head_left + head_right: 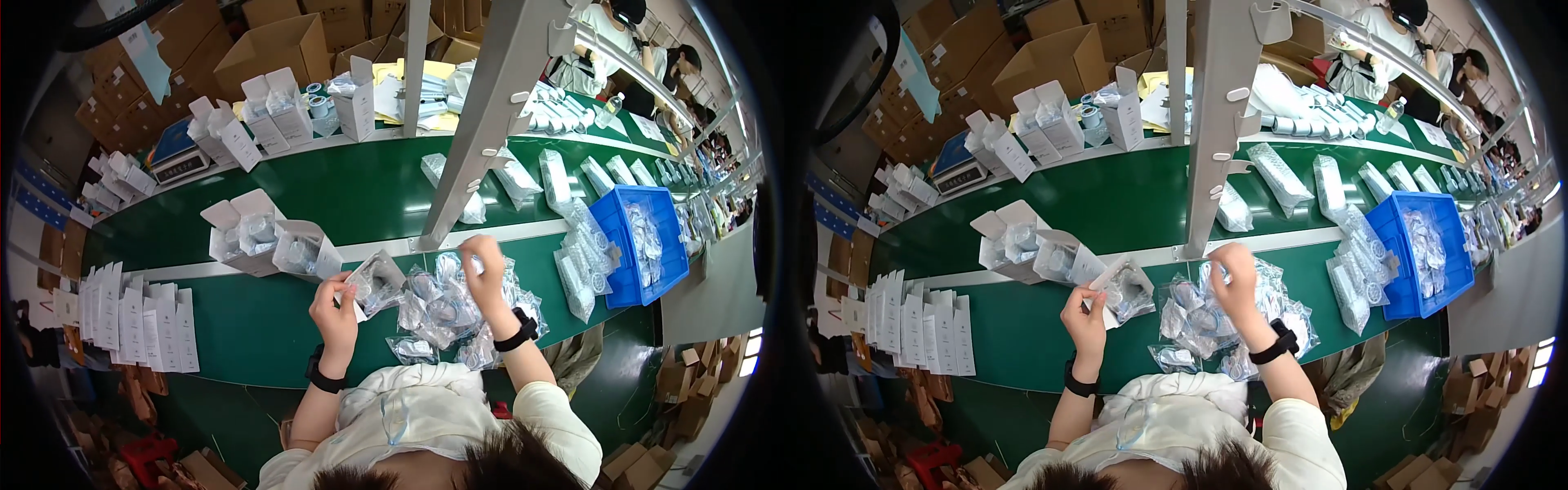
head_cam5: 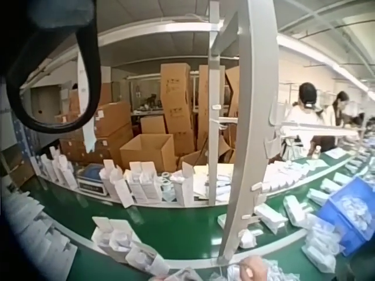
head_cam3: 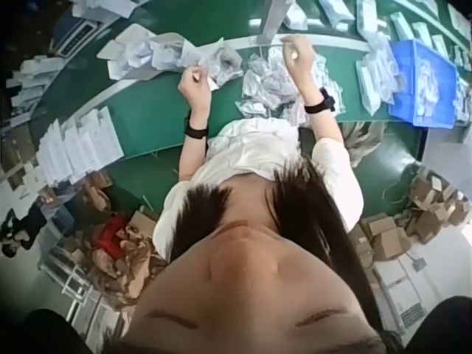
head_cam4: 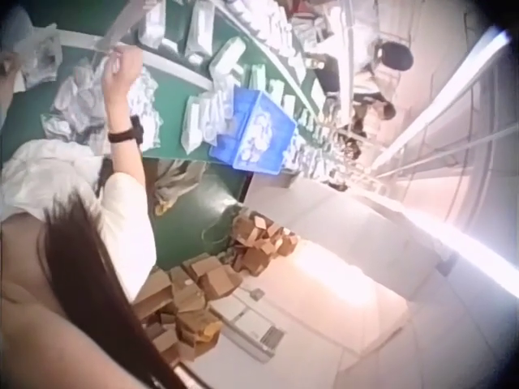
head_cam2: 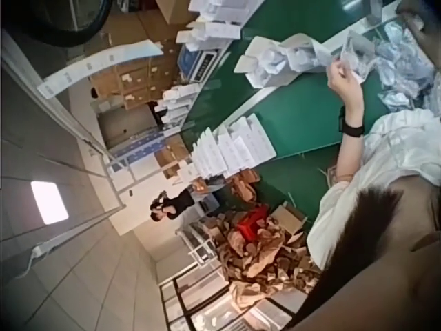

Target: Packing electronic components into small boxes on an assembly line.

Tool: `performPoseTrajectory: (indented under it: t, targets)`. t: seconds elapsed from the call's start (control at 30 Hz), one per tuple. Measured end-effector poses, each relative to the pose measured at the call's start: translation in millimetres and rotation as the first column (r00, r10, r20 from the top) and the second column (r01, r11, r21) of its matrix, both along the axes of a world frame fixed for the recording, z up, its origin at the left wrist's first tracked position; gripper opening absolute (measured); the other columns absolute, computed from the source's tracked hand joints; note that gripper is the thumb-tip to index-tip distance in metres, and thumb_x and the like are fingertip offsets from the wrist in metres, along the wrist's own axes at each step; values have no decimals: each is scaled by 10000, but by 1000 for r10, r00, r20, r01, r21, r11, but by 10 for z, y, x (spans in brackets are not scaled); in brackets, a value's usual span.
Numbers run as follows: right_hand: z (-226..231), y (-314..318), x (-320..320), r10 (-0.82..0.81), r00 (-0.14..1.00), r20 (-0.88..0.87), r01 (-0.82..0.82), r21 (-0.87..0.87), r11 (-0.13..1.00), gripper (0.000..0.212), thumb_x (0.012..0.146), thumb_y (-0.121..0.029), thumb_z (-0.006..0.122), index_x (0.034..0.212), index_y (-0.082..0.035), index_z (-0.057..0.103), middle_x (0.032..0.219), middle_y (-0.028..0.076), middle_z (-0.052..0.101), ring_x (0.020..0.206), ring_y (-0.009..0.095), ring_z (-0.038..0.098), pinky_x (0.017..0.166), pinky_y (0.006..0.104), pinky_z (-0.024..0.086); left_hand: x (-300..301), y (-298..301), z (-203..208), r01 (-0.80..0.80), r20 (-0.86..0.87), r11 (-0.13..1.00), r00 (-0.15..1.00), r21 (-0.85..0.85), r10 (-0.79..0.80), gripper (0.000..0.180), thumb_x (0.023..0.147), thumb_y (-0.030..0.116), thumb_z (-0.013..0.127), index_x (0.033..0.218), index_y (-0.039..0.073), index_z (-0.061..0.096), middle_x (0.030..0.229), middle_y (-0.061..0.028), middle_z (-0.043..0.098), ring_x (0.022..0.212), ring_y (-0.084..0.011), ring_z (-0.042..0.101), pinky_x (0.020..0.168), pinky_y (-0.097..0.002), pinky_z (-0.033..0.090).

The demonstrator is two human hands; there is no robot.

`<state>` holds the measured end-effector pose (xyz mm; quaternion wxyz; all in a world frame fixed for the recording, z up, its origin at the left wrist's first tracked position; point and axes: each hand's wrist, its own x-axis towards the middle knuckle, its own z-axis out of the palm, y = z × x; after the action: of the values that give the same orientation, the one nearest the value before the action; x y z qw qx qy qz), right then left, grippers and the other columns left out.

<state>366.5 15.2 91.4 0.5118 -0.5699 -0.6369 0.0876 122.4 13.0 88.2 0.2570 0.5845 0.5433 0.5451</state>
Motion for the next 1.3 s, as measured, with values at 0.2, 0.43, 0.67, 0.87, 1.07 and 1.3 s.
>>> performPoseTrajectory:
  t: [0.2, 0.43, 0.67, 0.87, 1.07, 1.3]
  targets:
    - [-1026, 1083, 831, -308, 815, 491, 461, -228, 857, 638, 641, -243, 684, 1209, -177, 402, 1167, 151, 431, 1038, 380, 405, 778, 503, 432, 409, 361, -14, 108, -174, 993, 978, -45, -114, 140, 747, 5, 601, 836, -8, 494, 1071, -179, 516, 952, -333, 516, 775, -357, 420]
    - [-960, 936, 1095, 89, 808, 583, 430, -686, 588, 747, 575, -269, 750, 1229, -255, 389, 1191, 164, 415, 990, 398, 471, 791, 507, 431, 516, 205, -30, 180, -421, 983, 894, 28, -152, 268, 723, 84, 657, 952, 28, 530, 1263, -245, 283, 1118, -407, 368, 895, -415, 348]
    - [-706, 516, 1762, -42, 771, 636, 521, -591, 615, 773, 582, -386, 740, 1249, -232, 383, 1240, 188, 379, 1168, 431, 317, 868, 629, 296, 322, 177, -79, 152, -533, 986, 830, -64, -162, 209, 699, 85, 673, 895, 69, 602, 1223, -229, 314, 1125, -397, 361, 915, -434, 323]
    - [-1130, 1551, 2151, -261, 671, 694, 668, -414, 618, 728, 621, -328, 729, 1252, -269, 370, 1225, 152, 417, 1106, 409, 404, 815, 550, 398, 598, 361, -1, 111, -421, 983, 892, -145, -163, 127, 657, 39, 679, 768, 47, 619, 1135, -189, 382, 1086, -370, 390, 908, -398, 329]
    - [-609, 1007, 2392, 181, 821, 542, 489, -830, 268, 772, 584, -307, 756, 1253, -281, 372, 1191, 126, 464, 1015, 409, 490, 807, 458, 450, 500, 331, -2, 25, -595, 996, 800, -83, -70, 156, 636, 15, 671, 777, 56, 620, 1086, -199, 399, 1023, -386, 412, 846, -395, 371]
    - [-1070, 1206, 2965, -361, 615, 701, 777, -462, 428, 770, 651, -370, 716, 1304, -285, 316, 1183, 159, 460, 1122, 374, 401, 832, 516, 409, 577, 358, 11, -21, -604, 984, 792, -176, -91, 177, 614, 8, 674, 766, 92, 638, 1090, -186, 405, 1024, -380, 407, 874, -381, 350]
